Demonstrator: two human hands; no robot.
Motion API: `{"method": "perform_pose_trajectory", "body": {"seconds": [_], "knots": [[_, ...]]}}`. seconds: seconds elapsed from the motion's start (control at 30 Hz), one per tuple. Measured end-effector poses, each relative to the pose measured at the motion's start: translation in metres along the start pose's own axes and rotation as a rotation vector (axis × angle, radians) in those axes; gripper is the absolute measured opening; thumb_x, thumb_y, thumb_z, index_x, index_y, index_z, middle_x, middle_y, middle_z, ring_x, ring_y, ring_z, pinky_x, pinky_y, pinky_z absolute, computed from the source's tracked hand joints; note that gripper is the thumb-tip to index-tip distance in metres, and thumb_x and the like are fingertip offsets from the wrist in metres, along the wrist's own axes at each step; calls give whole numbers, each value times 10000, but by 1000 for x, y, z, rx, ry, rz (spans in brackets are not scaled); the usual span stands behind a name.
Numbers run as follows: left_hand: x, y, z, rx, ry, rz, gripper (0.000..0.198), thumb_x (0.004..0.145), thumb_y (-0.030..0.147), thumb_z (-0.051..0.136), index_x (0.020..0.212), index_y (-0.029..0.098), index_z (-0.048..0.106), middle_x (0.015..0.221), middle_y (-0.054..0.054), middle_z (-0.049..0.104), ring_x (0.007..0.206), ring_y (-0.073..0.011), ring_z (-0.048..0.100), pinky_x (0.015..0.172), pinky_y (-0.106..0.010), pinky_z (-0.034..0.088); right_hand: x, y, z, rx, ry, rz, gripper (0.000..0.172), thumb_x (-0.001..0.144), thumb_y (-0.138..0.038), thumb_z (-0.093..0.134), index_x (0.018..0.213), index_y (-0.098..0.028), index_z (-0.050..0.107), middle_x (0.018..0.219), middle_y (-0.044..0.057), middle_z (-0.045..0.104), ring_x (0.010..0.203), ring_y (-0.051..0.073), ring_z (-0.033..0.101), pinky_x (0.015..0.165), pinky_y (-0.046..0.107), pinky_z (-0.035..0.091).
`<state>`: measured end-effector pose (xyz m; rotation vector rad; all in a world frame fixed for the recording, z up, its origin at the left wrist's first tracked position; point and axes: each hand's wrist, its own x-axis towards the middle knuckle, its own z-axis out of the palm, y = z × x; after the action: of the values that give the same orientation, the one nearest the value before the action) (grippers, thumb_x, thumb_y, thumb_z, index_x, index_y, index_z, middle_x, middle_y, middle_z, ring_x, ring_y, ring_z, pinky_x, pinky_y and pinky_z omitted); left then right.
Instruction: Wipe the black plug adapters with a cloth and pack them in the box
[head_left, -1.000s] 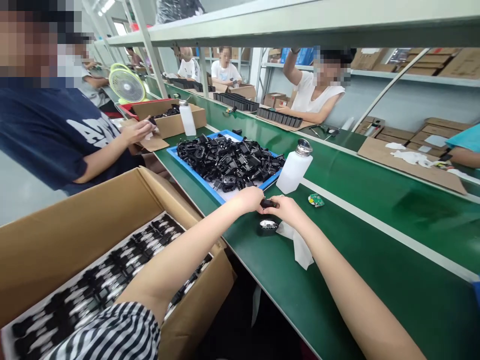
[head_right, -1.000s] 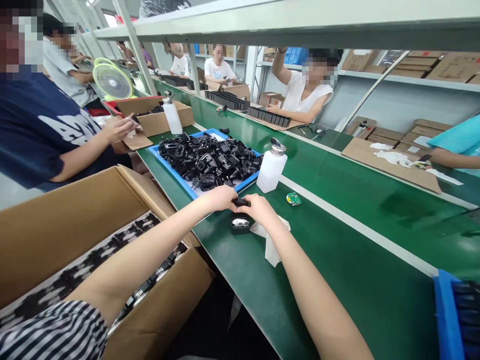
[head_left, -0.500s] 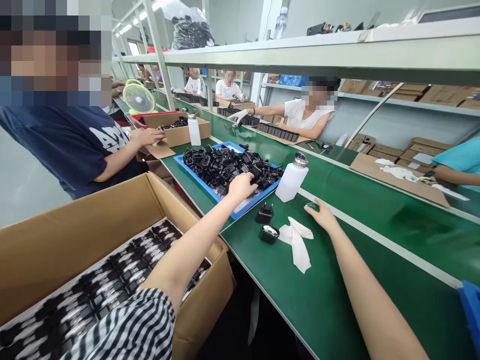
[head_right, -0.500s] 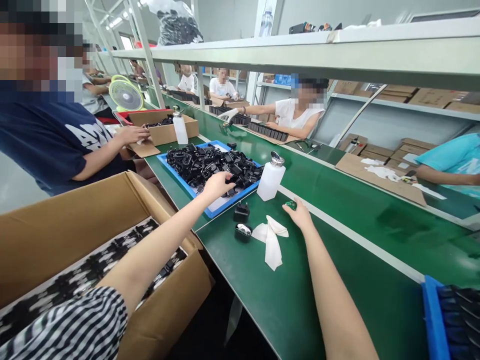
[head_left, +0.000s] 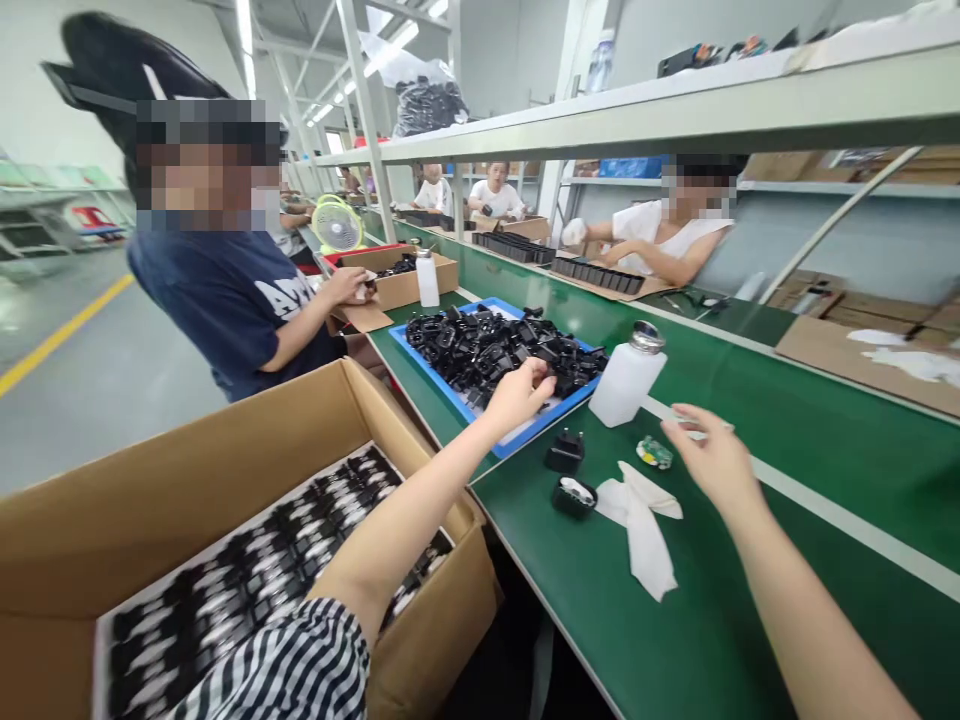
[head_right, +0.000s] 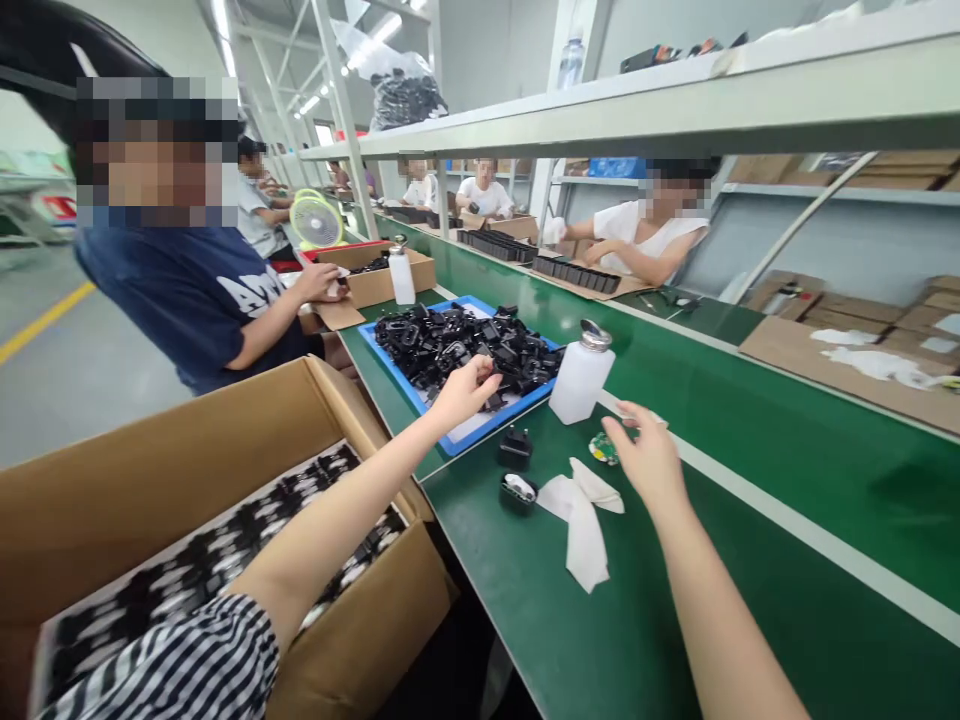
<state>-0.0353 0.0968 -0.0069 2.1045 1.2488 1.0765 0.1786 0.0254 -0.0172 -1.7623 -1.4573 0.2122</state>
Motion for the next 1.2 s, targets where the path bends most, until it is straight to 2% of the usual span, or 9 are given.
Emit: {"method": "perform_pose_trajectory", "body": {"seconds": [0.1, 0.17, 0.3, 0.4, 0.6, 0.73, 0.87, 1.03, 1.2], "knots": [[-18, 12, -9, -220, -101, 31, 255, 771, 252, 295, 935, 121, 440, 799, -32, 556, 675, -91, 513, 610, -196, 404, -11, -38, -5, 262, -76, 1, 384, 643, -469, 444, 894, -192, 532, 758, 54, 544, 653, 187, 515, 516, 292, 424], [-30, 23, -16, -170, -174, 121, 258, 771, 260, 308, 951, 147, 454, 826, -15, 555, 693, -89, 511, 633, -195, 400, -21, -59, -4, 318, -191, -64, 409, 661, -498, 422, 923, -203, 527, 717, 36, 536, 572, 149, 495, 478, 261, 408], [-48, 45, -25, 182, -277, 342, 258, 774, 247, 327, 993, 198, 456, 873, -13, 527, 781, -118, 501, 694, -224, 387, -36, -80, -1, -1, -265, -306, 413, 638, -453, 480, 976, -218, 518, 605, 4, 496, 502, 132, 441, 468, 254, 373], [-58, 52, -21, 371, -313, 360, 260, 775, 262, 330, 1007, 197, 427, 869, -30, 497, 762, -134, 510, 638, -236, 400, -40, -81, -1, -228, -306, -381, 343, 655, -372, 484, 959, -221, 532, 530, -5, 472, 527, 152, 449, 444, 237, 347], [-64, 38, -3, 203, -422, 279, 197, 721, 246, 423, 896, 154, 427, 861, -16, 517, 777, -116, 501, 656, -215, 402, -45, -67, 11, -497, -504, -281, 166, 669, -295, 471, 746, -194, 578, 563, 19, 503, 562, 164, 482, 471, 234, 346], [-64, 25, -1, 107, -442, 248, 367, 622, 252, 549, 944, 130, 422, 1001, -56, 481, 854, -130, 487, 705, -212, 393, -58, -53, 23, -357, -357, -221, 296, 687, -414, 362, 750, -192, 547, 627, 33, 539, 620, 186, 511, 537, 269, 378], [-70, 24, 0, 147, -430, 141, 549, 577, 348, 575, 1031, 132, 355, 957, -47, 516, 823, -149, 506, 678, -233, 401, -72, -49, 26, -126, -229, -117, 388, 617, -514, 336, 757, -197, 508, 763, 50, 564, 632, 197, 536, 571, 288, 406], [-70, 24, 2, 240, -619, 179, 460, 637, 417, 502, 996, 139, 429, 933, -23, 537, 809, -140, 506, 603, -191, 383, -71, -52, 26, -74, -460, 81, 403, 474, -562, 389, 694, -232, 457, 643, 38, 578, 615, 244, 553, 503, 303, 419], [-67, 26, 0, 313, -708, 225, 387, 678, 379, 474, 969, 124, 467, 841, -21, 555, 745, -134, 506, 518, -186, 353, -64, -67, 22, -112, -556, 165, 425, 407, -554, 389, 705, -258, 459, 715, 51, 595, 686, 265, 552, 555, 317, 421]]}}
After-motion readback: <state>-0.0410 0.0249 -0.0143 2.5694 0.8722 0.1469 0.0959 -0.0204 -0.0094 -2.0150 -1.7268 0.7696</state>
